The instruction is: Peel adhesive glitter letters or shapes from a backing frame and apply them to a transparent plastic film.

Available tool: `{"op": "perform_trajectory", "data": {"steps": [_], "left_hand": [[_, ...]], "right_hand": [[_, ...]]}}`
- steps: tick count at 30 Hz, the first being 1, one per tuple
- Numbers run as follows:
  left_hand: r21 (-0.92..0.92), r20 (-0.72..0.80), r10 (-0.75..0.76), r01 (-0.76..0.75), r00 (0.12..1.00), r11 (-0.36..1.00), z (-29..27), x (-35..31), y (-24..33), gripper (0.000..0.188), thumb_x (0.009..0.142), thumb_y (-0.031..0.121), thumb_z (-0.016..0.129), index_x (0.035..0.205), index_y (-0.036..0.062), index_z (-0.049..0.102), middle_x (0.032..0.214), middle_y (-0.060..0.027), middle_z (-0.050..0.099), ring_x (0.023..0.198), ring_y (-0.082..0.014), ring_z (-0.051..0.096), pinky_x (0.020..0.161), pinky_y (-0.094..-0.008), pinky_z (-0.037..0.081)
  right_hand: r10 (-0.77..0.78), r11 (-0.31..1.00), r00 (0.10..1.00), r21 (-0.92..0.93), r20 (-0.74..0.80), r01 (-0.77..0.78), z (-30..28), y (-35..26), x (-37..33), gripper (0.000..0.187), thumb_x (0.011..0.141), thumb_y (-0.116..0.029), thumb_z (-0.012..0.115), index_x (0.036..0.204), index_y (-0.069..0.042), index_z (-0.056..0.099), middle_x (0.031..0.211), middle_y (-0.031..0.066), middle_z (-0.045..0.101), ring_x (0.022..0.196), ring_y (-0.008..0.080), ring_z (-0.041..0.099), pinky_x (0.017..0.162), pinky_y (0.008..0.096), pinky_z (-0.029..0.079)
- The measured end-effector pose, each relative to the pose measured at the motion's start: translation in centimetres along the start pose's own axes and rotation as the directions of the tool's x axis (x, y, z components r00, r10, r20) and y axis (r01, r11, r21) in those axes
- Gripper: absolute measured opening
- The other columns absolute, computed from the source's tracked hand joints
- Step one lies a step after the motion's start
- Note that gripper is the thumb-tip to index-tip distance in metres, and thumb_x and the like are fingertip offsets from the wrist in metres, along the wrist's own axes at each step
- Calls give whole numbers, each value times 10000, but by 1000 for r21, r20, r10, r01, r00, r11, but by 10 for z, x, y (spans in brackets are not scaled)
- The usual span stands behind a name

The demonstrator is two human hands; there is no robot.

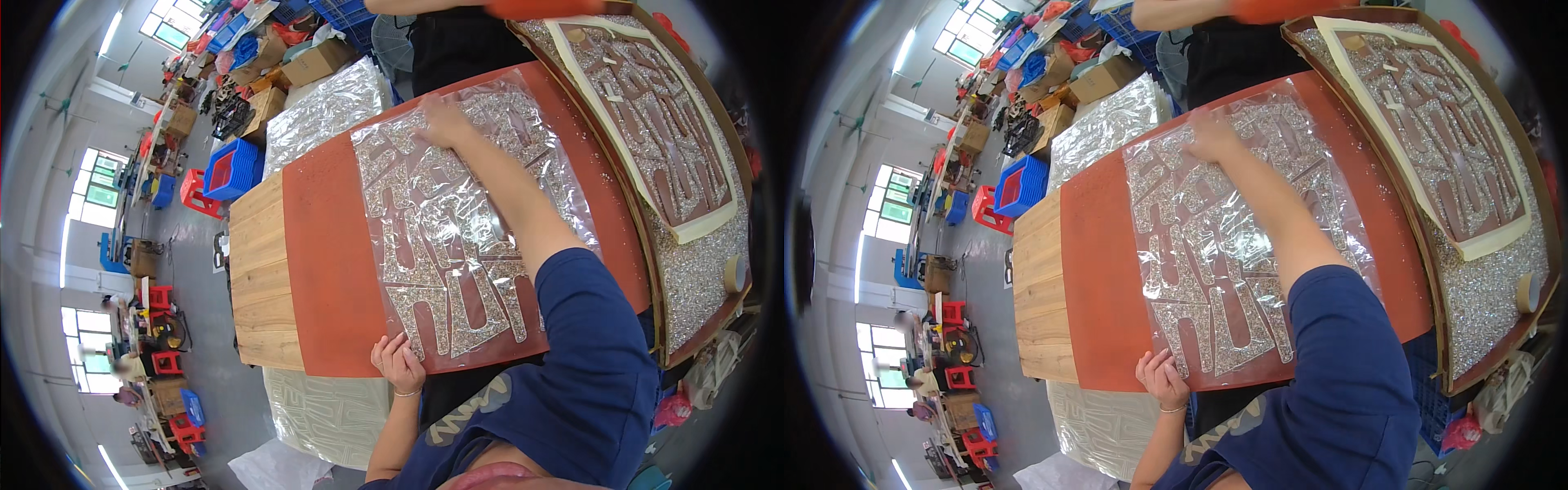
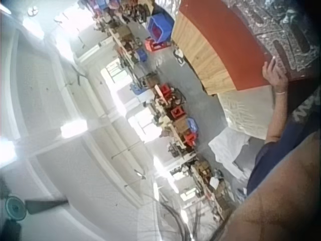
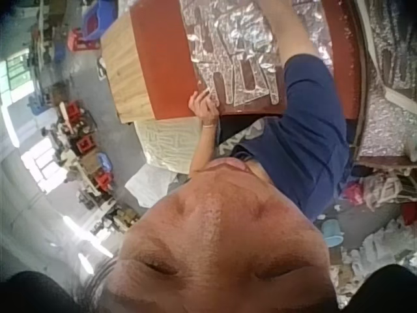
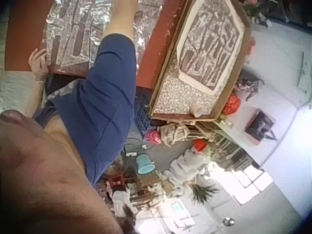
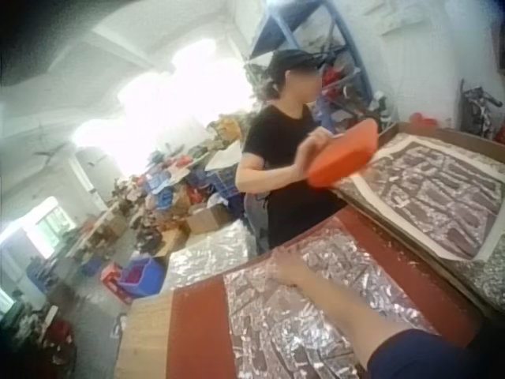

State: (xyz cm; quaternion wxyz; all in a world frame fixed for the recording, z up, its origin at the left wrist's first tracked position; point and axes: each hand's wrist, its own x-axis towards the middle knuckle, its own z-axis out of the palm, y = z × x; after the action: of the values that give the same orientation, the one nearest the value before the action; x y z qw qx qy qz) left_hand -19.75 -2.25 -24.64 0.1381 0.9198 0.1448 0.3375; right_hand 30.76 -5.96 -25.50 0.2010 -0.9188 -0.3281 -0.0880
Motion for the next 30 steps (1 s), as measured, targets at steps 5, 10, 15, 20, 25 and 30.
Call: {"op": "perform_trajectory", "data": {"steps": [5,10,15,20,25,30], "left_hand": [[-9,-3,9,-9,1000,1000,-3,3,-1,161,848,97,521,829,40,669,991,-78,659,1086,-299,522,989,-459,343],[-7,-43,47,-48,998,999,-4,4,-2,186,865,107,499,808,25,655,979,-90,659,1066,-312,532,981,-465,350],[-25,-45,47,-48,998,999,-4,5,0,200,876,112,491,806,16,652,968,-102,653,1083,-319,518,974,-453,357],[-7,-76,20,-21,997,1000,0,-2,-4,222,894,108,486,816,-12,656,987,-119,642,1090,-329,513,965,-420,376],[3,-83,54,-54,995,999,4,1,5,232,909,99,482,821,-24,658,996,-118,641,1089,-319,515,951,-413,384],[10,-119,59,-58,991,998,4,-5,-4,229,913,96,487,831,-27,661,986,-122,642,1065,-323,528,938,-416,394]], "right_hand": [[216,935,966,-256,-139,-246,-26,70,-38,716,903,-509,445,1398,0,351,1461,203,319,1382,317,251,1128,525,111],[-91,989,958,-89,270,119,-87,-4,-124,692,891,-497,489,1397,-37,381,1471,194,306,1379,327,254,1129,524,118],[-682,721,672,422,289,550,-74,-110,-278,791,828,-522,575,1427,-71,326,1500,159,269,1377,321,277,1132,500,182],[-707,704,609,442,360,556,-86,-94,-305,780,850,-538,537,1413,-40,330,1498,139,282,1414,323,176,1154,486,117],[-36,990,967,-125,252,69,-133,42,-262,691,900,-455,496,1422,-39,317,1484,166,294,1379,359,243,1117,527,170],[-347,891,848,-143,400,432,-152,41,-350,715,917,-531,402,1424,-35,309,1504,169,252,1402,357,191,1126,551,113]]}}
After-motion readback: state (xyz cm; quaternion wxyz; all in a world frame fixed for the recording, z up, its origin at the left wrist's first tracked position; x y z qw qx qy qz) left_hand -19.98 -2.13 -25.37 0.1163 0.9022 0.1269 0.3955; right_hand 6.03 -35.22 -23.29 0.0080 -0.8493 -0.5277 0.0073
